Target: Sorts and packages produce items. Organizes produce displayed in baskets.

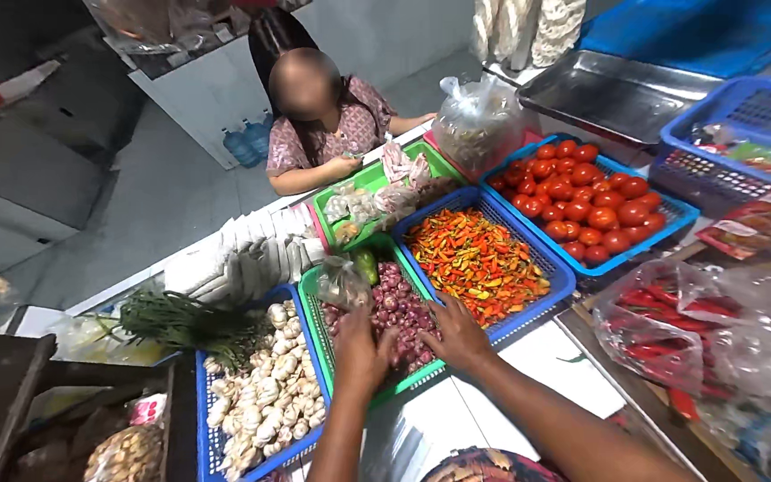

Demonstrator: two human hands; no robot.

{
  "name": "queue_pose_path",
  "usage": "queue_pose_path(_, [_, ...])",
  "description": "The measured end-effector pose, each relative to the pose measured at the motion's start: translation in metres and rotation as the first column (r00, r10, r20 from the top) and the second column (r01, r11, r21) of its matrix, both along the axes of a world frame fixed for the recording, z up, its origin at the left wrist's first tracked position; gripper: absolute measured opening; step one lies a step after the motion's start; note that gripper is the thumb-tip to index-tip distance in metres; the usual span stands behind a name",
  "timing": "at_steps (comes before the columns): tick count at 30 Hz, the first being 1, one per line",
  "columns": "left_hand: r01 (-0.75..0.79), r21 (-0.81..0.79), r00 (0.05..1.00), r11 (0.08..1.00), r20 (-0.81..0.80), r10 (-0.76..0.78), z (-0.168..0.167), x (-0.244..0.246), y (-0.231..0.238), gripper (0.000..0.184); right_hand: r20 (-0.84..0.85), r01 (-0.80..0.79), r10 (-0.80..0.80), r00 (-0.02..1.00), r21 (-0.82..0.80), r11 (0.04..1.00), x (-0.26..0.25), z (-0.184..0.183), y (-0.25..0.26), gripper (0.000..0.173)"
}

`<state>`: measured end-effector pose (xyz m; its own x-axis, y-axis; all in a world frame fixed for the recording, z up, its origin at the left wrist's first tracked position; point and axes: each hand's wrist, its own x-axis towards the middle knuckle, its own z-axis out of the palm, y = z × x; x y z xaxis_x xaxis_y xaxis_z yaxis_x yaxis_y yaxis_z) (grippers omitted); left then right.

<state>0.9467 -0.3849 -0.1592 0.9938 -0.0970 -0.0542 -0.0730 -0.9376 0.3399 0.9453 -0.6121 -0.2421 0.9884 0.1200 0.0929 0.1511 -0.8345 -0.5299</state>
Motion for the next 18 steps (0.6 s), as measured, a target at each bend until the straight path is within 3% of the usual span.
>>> queue_pose_path(2, [0.068, 0.16, 0.995, 0.985, -0.076, -0.057, -0.026, -0.039, -0.006, 0.114, -0.035, 0.001, -0.002, 0.999, -0.027, 1.0, 0.001, 0.004, 0.001, 0.074])
queue_pose_path(4, [0.099, 0.217, 0.99, 0.971, -0.118, -0.075, -0.054, -0.067, -0.007, 0.121, -0.051, -0.007, 0.004, 0.999, -0.058, 0.998, 0.002, 0.003, 0.001, 0.072])
queue_pose_path(8, [0.069, 0.271, 0.995, 0.96, -0.083, -0.048, -0.078, -0.078, -0.008, 0.086, 0.117, 0.011, -0.001, 0.993, -0.086, 0.996, -0.023, 0.004, 0.0, 0.064])
queue_pose_path(11, [0.075, 0.245, 0.993, 0.967, -0.109, -0.049, -0.075, -0.077, -0.007, 0.079, 0.203, 0.022, -0.013, 0.979, -0.045, 0.999, -0.087, 0.002, -0.014, 0.059])
queue_pose_path(16, [0.087, 0.208, 0.99, 0.974, -0.13, -0.061, -0.072, -0.076, -0.005, 0.077, 0.071, 0.161, -0.156, 0.985, -0.07, 0.984, -0.231, -0.011, -0.067, 0.034])
queue_pose_path(18, [0.095, 0.208, 0.988, 0.974, -0.138, -0.067, -0.072, -0.076, -0.006, 0.076, -0.14, 0.239, -0.263, 0.955, -0.167, 0.957, -0.282, -0.012, -0.082, 0.041])
